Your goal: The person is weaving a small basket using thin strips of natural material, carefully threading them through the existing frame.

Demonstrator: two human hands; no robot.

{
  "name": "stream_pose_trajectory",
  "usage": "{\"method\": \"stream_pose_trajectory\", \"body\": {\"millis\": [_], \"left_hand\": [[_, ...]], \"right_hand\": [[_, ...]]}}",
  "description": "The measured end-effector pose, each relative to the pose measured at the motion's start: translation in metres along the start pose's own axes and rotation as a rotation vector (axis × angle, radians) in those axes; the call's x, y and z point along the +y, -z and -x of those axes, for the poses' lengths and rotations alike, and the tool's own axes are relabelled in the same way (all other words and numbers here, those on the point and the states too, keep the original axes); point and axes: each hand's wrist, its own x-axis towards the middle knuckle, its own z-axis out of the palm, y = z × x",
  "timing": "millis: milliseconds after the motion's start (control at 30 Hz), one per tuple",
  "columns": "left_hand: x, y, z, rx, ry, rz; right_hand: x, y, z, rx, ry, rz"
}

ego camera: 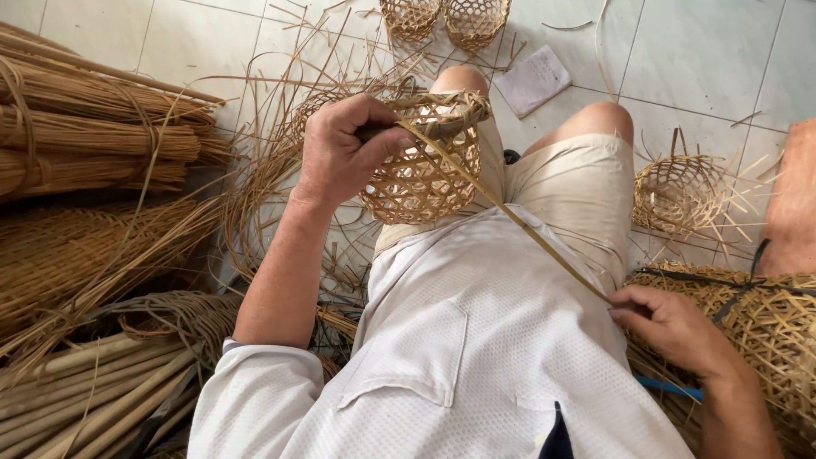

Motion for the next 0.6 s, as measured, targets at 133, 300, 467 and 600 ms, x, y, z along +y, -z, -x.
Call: {"method": "stream_pose_trajectory", "body": {"millis": [133,300,467,600], "left_hand": [[-0.006,0.003,0.001,-0.063,-0.046,0.007],[-0.001,0.004,-0.003,-0.098,-0.021,-0.007],[0.001,0.002,-0.007,-0.123,-0.048,0.004],[0.004,0.003,-0.007,-0.127,-0.042,-0.004]], "right_hand": [[0.014,0.031,-0.009,0.140,0.165,0.090],[-0.003,0.066,-0.011,0.305,0.861,-0.331],[-0.114,0.029,-0.004,0.146,1.319,-0.522],[-0.171,0.004,-0.004,0.247,1.528,-0.546]]}}
